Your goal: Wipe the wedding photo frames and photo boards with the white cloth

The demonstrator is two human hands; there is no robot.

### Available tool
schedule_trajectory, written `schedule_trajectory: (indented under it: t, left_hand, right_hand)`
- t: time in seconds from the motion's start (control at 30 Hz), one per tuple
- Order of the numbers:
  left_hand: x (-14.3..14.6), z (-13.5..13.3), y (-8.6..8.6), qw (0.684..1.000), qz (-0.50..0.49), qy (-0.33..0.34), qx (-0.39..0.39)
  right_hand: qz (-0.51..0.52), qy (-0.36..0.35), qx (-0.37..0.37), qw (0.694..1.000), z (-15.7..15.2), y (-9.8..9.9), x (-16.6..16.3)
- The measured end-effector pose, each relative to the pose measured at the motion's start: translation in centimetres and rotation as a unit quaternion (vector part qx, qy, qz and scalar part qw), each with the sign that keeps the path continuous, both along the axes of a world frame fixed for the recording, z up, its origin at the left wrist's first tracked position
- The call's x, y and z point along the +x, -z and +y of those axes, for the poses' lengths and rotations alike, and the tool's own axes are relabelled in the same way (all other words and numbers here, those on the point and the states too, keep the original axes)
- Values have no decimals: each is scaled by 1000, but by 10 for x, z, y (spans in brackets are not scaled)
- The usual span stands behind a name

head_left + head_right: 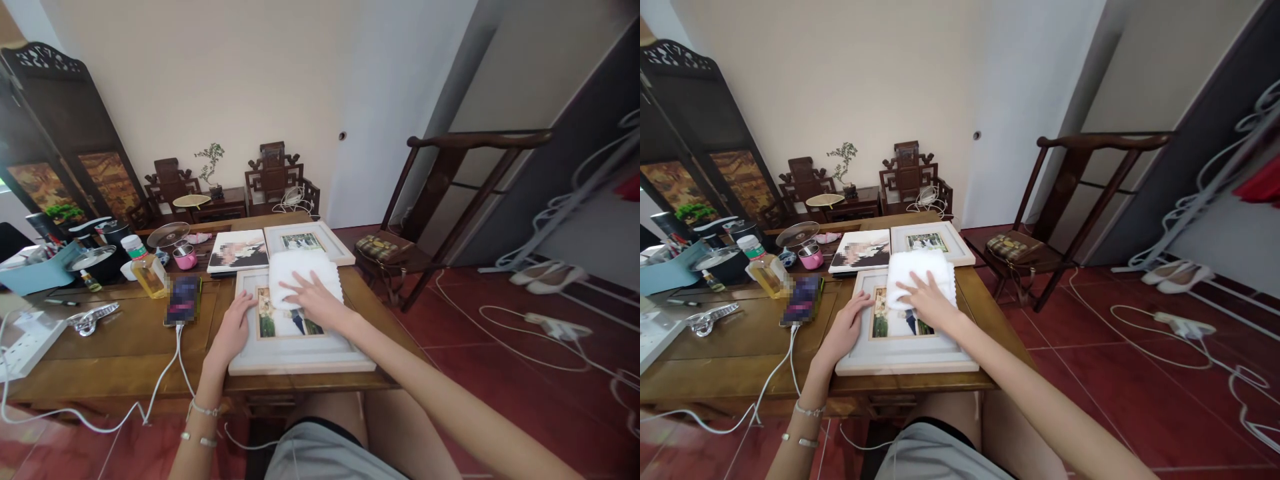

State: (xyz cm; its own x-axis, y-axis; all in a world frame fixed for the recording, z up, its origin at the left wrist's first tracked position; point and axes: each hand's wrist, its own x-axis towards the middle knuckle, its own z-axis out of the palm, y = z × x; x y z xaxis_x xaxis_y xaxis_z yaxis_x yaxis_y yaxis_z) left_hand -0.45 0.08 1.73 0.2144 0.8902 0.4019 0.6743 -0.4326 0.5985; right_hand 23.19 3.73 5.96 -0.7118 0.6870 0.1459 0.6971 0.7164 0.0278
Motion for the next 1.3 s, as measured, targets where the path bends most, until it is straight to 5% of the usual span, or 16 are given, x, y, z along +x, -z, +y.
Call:
schedule_trajectory:
  t: [0.13,0.37,0.67,0.93,1.13,1.3]
  left_hand:
    - [1,0,1,1000,-10,-3,-2]
    - [1,-3,0,1000,-13,-6,-2]
    - [1,1,1,1000,-28,-1,0]
    - [4,-8,-21,995,-89,-43,-9]
    - [6,-4,-9,1000,-19,-9,3]
    - [7,-3,-8,1000,26,10,-5]
  right_hand:
    - [-4,-38,-76,996,-45,-8,-5]
    - [10,-53,-189,980,-113,-51,23]
    - [-35,68,-69,995,-61,-16,1]
    - [-19,-74,-115,990,-83,-19,-60]
    - [-1,-41,-120,992,-101,-17,-25]
    - [-7,22,-144,989,-80,-31,22]
